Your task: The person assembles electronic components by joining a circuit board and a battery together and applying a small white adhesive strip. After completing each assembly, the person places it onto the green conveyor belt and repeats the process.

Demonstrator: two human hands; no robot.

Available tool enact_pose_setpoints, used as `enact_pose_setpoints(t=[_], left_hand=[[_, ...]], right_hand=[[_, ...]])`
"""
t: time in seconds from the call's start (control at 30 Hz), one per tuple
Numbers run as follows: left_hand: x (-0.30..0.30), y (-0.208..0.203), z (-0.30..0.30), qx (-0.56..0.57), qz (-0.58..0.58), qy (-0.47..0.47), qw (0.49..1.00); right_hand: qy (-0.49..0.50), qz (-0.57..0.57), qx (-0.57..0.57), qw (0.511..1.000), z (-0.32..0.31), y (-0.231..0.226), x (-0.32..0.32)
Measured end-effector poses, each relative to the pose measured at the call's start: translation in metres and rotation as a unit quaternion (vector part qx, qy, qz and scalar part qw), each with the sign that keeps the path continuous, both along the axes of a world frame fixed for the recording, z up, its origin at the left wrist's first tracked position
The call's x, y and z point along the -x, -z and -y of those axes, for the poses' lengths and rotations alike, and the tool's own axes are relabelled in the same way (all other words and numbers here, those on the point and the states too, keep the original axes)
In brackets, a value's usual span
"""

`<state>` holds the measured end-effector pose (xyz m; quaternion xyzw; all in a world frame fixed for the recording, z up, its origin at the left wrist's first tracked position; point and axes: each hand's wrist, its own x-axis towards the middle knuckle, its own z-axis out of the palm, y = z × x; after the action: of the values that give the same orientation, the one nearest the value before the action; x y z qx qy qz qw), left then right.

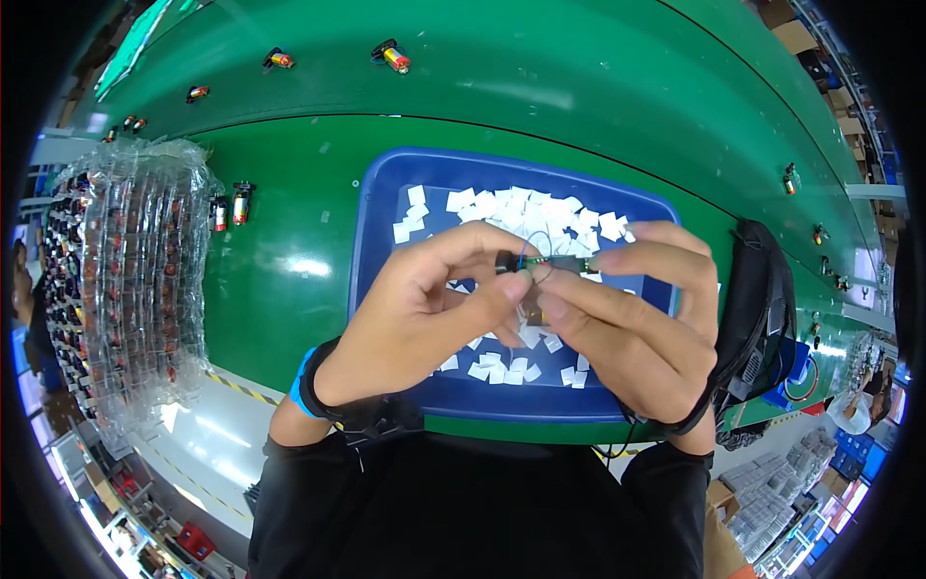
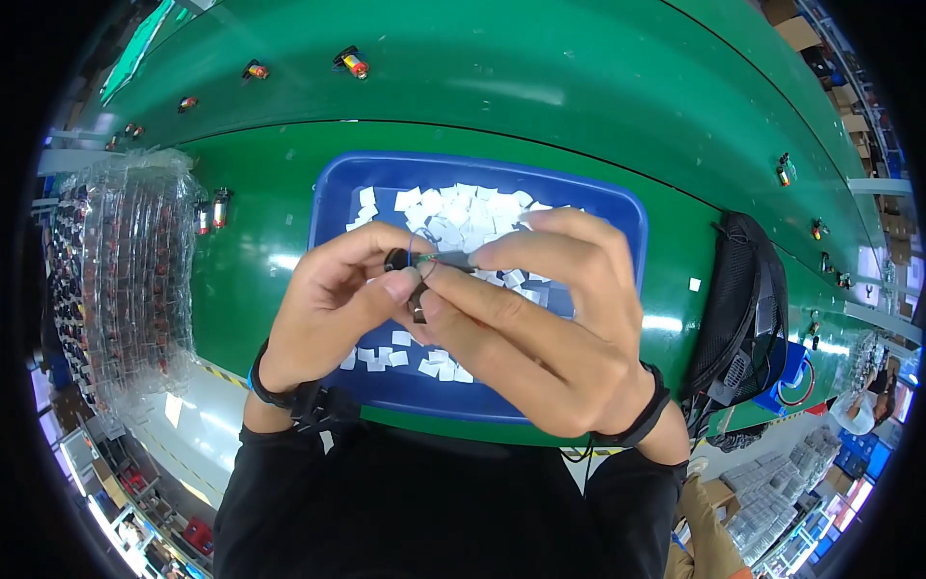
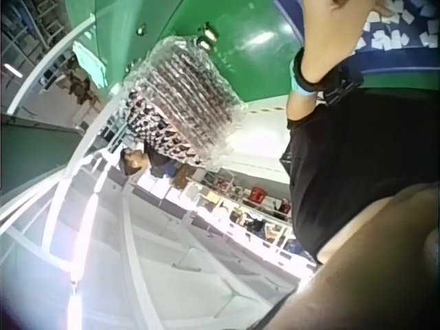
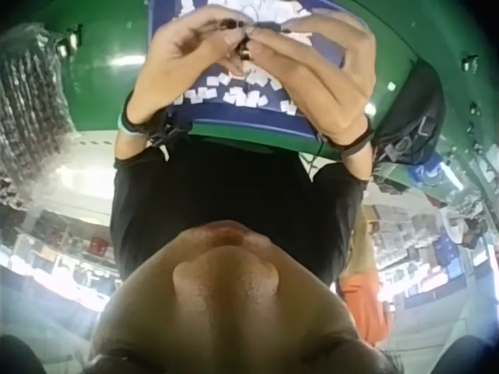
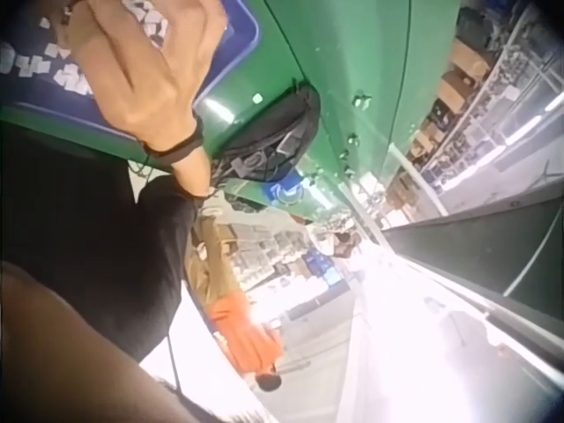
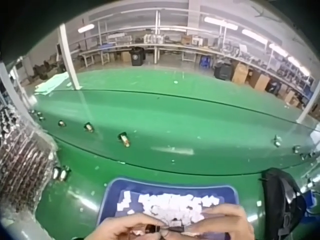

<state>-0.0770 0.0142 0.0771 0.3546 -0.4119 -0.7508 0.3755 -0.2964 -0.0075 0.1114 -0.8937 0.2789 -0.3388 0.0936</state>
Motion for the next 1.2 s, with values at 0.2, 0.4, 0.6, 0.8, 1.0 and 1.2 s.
enact_pose_setpoints(t=[0.2, 0.4, 0.6, 0.8, 1.0, 1.2], left_hand=[[0.006, -0.005, -0.002, 0.085, 0.154, -0.002, 0.984], [0.006, 0.003, -0.004, 0.063, 0.127, -0.029, 0.989], [0.009, 0.007, 0.002, 0.179, 0.141, -0.031, 0.973], [0.013, 0.015, 0.002, 0.253, 0.146, -0.086, 0.953], [0.005, 0.007, 0.003, 0.204, 0.156, -0.001, 0.967], [0.008, 0.01, -0.002, 0.242, 0.142, -0.039, 0.959]], right_hand=[[0.005, 0.013, 0.003, 1.0, 0.003, 0.01, 0.0], [-0.001, 0.013, -0.022, 1.0, 0.007, 0.007, 0.001], [0.015, 0.042, -0.04, 0.998, 0.008, 0.012, 0.002], [0.016, 0.05, -0.029, 0.998, 0.007, 0.017, -0.001], [-0.003, 0.075, -0.045, 0.996, 0.006, 0.021, 0.002], [0.008, 0.095, -0.016, 0.995, 0.012, 0.0, 0.002]])
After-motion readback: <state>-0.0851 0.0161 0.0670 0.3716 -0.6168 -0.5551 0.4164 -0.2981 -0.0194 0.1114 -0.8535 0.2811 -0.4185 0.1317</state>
